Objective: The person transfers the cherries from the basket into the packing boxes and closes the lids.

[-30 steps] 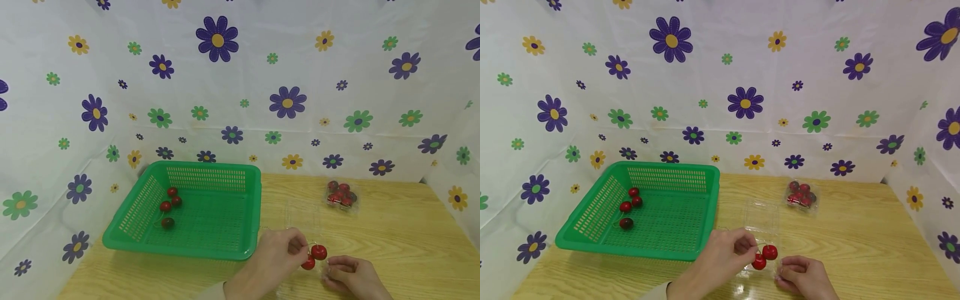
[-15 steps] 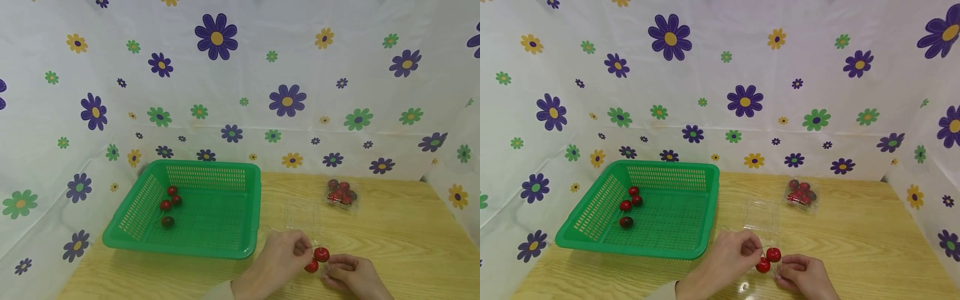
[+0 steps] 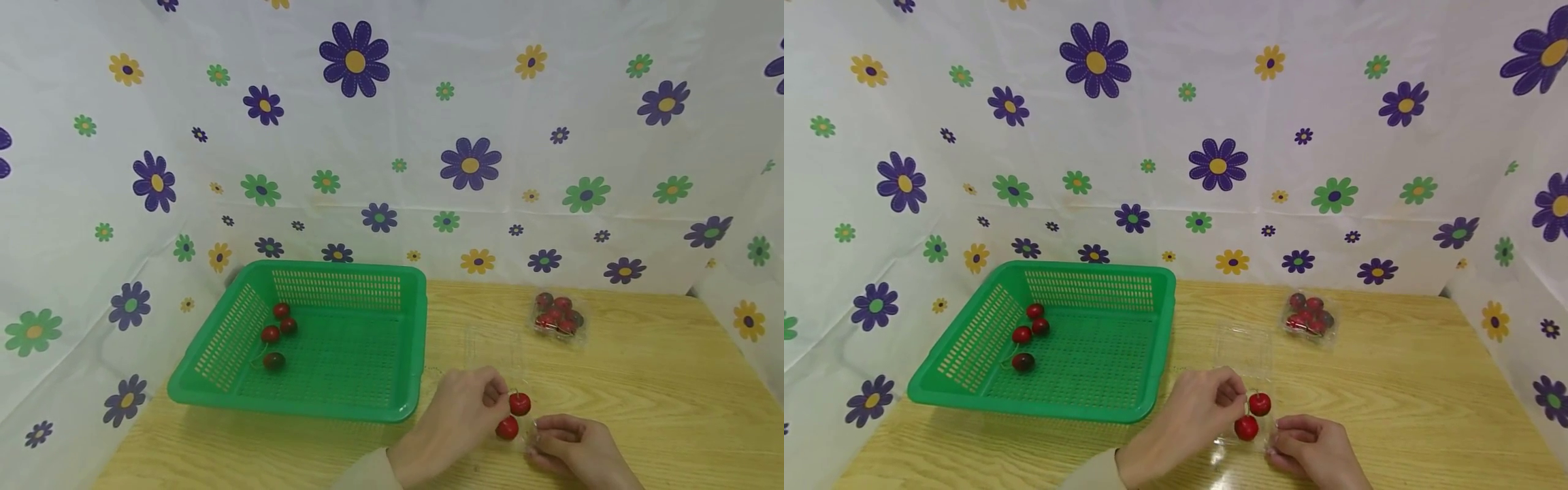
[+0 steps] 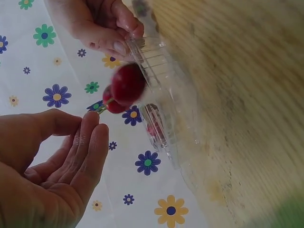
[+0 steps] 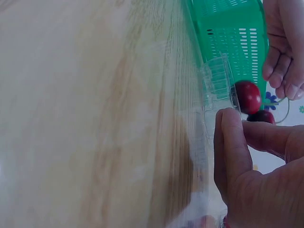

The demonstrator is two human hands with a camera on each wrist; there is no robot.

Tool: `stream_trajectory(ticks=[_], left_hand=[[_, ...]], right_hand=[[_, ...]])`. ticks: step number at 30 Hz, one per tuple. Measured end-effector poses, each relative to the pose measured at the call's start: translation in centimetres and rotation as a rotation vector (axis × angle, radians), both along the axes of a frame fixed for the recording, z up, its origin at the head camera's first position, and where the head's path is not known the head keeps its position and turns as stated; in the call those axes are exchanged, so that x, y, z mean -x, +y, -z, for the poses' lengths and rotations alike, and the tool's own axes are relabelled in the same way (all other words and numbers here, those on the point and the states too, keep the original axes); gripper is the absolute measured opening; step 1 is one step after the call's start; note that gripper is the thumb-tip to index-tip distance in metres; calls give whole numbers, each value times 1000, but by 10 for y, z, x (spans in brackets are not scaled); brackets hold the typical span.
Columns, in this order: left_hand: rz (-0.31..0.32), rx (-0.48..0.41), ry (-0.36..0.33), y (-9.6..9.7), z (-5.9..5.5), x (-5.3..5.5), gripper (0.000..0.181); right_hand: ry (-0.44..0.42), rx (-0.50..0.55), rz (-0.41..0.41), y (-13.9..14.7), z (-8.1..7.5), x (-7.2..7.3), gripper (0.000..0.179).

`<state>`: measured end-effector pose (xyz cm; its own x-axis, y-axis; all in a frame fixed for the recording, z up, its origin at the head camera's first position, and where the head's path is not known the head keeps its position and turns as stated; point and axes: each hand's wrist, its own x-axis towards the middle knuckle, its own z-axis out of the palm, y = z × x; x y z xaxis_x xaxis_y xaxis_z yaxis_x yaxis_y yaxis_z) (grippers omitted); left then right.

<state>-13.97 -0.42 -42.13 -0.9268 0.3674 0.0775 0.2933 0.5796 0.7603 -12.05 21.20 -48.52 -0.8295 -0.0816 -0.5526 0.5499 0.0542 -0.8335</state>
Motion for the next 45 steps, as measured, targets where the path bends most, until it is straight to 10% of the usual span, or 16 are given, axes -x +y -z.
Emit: stream_trajectory(ticks=[14,45], left_hand=[[-16,86,-20,5,10,7,6],[26,437,249,10,31,13,33]], right_hand=[[-8,34,-14,3,2,-1,46],[-7,28,-11,3,0,-1,45]])
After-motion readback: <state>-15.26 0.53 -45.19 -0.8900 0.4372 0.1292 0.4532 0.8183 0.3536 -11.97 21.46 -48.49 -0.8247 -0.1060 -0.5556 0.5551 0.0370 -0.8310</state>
